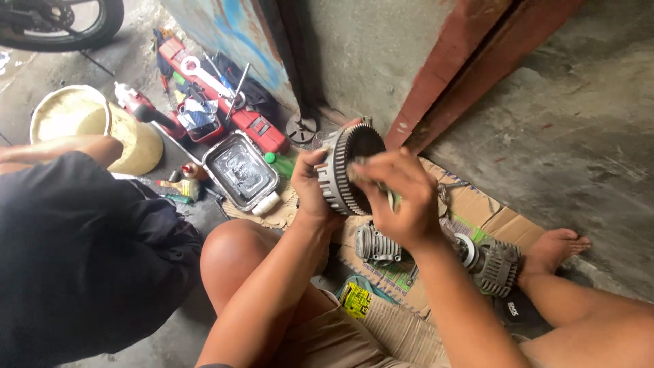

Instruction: Cleaning a motorcycle clutch basket using a cloth.

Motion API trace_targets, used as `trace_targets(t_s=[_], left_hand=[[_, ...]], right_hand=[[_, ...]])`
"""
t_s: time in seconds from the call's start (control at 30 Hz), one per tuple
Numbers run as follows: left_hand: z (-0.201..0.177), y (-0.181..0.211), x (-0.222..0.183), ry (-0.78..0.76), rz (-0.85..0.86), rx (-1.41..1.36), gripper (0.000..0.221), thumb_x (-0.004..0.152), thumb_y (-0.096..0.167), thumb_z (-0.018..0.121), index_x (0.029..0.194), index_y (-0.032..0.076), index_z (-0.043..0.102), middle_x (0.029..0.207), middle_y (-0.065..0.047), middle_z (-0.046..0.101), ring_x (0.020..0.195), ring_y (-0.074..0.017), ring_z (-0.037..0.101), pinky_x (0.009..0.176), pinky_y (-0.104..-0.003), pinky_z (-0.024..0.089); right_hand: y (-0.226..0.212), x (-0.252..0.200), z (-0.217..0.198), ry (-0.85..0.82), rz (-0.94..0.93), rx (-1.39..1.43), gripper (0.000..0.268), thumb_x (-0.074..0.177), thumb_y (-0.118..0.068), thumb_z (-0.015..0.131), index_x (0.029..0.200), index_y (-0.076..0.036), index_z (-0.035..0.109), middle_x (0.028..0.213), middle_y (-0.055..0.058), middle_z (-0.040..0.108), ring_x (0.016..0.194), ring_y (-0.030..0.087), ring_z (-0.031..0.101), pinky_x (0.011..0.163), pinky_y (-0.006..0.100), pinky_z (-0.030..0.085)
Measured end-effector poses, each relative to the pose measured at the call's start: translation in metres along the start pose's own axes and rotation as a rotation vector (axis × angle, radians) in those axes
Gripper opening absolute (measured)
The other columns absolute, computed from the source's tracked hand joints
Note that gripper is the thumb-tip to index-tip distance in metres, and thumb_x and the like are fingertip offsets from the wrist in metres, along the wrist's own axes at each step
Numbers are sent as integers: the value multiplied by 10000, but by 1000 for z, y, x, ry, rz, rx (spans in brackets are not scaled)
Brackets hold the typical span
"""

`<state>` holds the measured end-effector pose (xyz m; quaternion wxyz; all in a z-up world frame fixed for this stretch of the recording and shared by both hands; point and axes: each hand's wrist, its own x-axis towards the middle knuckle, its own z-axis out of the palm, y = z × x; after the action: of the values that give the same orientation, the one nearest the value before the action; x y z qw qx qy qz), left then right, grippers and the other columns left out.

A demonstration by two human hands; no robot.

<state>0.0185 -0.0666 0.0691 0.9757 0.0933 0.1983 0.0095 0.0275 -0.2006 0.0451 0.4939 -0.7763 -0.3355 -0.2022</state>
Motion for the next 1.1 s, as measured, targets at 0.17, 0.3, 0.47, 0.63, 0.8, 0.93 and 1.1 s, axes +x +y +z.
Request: trace_targets(t_s=[0.17,0.3,0.47,0.63,0.8,0.93,1.1], left_hand=[[-8,-6,1,-10,-17,-75,388,754,288,566,863,-66,680,772,-296,666,717,-409,686,805,-479,560],[-51,1,23,-43,-52,-89,625,725,380,578,1132,-82,684,1072,-344,681,1063,-511,653,1054,-608,444],[-43,4,14,-84,-83,-117,595,734,367,597,1125,-71,697,1101,-340,681,1105,-501,640,1079,-605,426],[-67,3,28,-349,-116,-54,901,738,371,510,1526,-52,402,1418,-352,506,1344,-481,462,1163,-589,303],[-34,-15,12,-157,-98,-98,639,747,317,538,1240,-73,653,1042,-334,697,951,-484,671,1044,-580,467],[-58,-17,39,-351,-149,43,907,746,399,476,1540,-31,391,1422,-353,503,1326,-494,467,1153,-601,317],[-40,-21,54,-74,-41,-110,638,689,358,590,1187,-27,694,1054,-332,690,1054,-521,632,1096,-661,372]], right_hand=[[26,25,-7,26,-4,-20,27,954,-51,764,973,-58,782,881,102,708,830,313,705,845,429,527],[27,3,-13,34,85,-46,20,947,-50,765,959,-36,770,885,118,709,834,335,723,777,425,567],[1,2,-37,85,96,-50,50,966,-40,735,989,-1,757,913,146,694,849,334,714,780,440,556],[-31,20,-46,70,32,-22,96,970,-81,743,1033,-7,749,983,139,688,894,314,715,803,408,569],[-2,25,-41,-161,-171,-128,200,875,20,757,1062,-47,734,1076,148,683,991,382,708,847,490,581],[19,9,-67,-192,-122,-163,165,918,29,700,1066,-40,725,1018,159,686,945,393,706,815,498,579],[66,-39,-102,-236,100,-128,287,807,70,681,1062,-55,724,992,143,717,938,405,717,805,507,583]])
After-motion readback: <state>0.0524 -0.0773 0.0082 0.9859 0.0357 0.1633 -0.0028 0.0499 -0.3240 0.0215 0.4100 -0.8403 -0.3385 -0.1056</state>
